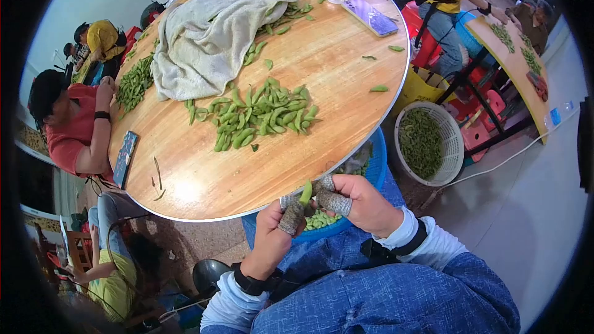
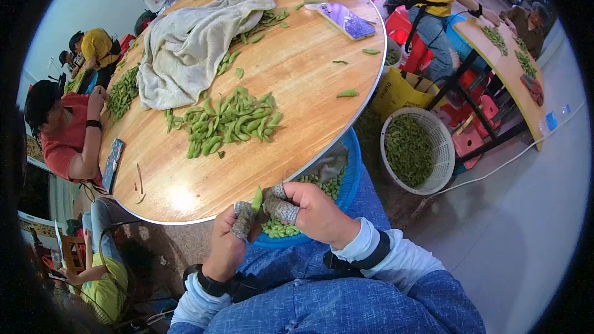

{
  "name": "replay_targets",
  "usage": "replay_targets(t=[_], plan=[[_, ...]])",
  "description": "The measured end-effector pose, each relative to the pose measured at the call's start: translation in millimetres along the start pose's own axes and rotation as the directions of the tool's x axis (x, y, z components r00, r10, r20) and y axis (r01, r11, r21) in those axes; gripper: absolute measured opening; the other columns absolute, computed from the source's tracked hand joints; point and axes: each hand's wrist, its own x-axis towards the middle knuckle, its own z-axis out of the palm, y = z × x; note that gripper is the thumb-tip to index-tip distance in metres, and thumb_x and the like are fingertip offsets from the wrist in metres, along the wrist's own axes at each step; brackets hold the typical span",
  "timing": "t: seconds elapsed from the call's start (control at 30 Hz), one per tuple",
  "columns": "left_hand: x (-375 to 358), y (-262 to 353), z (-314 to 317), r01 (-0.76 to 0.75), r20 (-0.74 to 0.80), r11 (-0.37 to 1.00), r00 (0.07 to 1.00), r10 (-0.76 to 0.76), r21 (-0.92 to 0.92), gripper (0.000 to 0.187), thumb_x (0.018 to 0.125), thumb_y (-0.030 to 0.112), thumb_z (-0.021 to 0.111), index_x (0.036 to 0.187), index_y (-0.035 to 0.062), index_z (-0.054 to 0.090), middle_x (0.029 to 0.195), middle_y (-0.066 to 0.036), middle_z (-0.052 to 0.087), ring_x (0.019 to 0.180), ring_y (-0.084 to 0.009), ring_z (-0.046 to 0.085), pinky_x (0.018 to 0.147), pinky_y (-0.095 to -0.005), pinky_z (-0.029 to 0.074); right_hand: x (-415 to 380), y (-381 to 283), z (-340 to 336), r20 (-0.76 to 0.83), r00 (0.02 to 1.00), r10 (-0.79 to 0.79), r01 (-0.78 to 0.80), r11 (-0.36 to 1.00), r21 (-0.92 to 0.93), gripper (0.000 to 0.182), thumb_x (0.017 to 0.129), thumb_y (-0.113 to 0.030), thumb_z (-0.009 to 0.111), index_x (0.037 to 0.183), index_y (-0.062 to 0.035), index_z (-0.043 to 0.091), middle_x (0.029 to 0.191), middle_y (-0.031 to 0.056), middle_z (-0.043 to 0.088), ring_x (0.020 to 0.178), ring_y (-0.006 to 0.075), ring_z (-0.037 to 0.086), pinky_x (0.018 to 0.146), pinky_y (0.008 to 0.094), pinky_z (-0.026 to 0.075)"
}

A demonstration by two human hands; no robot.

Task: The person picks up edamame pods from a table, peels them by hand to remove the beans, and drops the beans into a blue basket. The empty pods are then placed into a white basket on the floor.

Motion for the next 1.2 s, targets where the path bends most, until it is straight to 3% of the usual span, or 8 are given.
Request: replay_targets(t=[0.2,0.6,0.9,1.0,1.2], plan=[[-1.5,-11.8,1.3,-0.110,-0.043,0.993,0.993,0.111,0.032,0.024,0.086,0.024,0.051,0.087,0.0005,0.054,0.064,0.000,0.050,0.050,-0.0058,0.039,0.046,-0.0195,0.028,-2.3,6.4,2.5,-0.030,0.999,-0.017,0.018,1.000,0.024,0.015,0.083,-0.005,0.052,0.096,0.0025,0.055,0.089,0.0009,0.058,0.082,0.0065,0.050,0.074,0.0226,0.042],[-2.8,-13.4,4.8,-0.134,-0.068,0.991,0.989,0.134,-0.001,0.026,0.085,0.027,0.053,0.089,0.0007,0.055,0.066,0.001,0.051,0.049,-0.0040,0.037,0.044,-0.0188,0.027,-2.2,7.7,5.3,-0.003,1.000,-0.031,0.031,0.999,0.044,0.018,0.084,-0.005,0.051,0.100,0.0024,0.053,0.093,0.0022,0.057,0.085,0.0076,0.050,0.077,0.0235,0.042],[-4.7,-17.3,-0.4,-0.129,-0.027,0.985,0.991,0.133,0.114,0.021,0.083,0.019,0.054,0.095,0.0017,0.056,0.079,0.002,0.055,0.067,-0.0042,0.046,0.058,-0.0163,0.035,-1.8,10.9,4.9,0.008,1.000,-0.025,0.024,0.992,0.124,0.018,0.084,-0.004,0.050,0.100,0.0031,0.054,0.094,0.0032,0.057,0.086,0.0090,0.051,0.078,0.0240,0.042],[-2.4,-17.7,-1.1,-0.190,0.008,0.964,0.981,0.192,0.184,0.016,0.084,0.009,0.048,0.094,-0.0012,0.056,0.073,-0.001,0.058,0.065,-0.0085,0.050,0.059,-0.0220,0.041,-1.7,12.1,3.9,0.019,0.999,-0.036,0.034,0.993,0.115,0.017,0.084,-0.005,0.050,0.099,0.0033,0.054,0.093,0.0035,0.057,0.086,0.0089,0.051,0.078,0.0241,0.042],[-2.1,-14.8,-2.0,-0.227,0.047,0.935,0.974,0.222,0.274,0.016,0.085,0.011,0.048,0.094,-0.0016,0.055,0.074,-0.004,0.059,0.066,-0.0097,0.052,0.061,-0.0239,0.043,-0.1,10.9,6.0,0.012,1.000,-0.022,0.021,0.989,0.145,0.017,0.083,-0.003,0.049,0.098,0.0024,0.054,0.093,0.0035,0.057,0.086,0.0089,0.051,0.078,0.0241,0.041]])
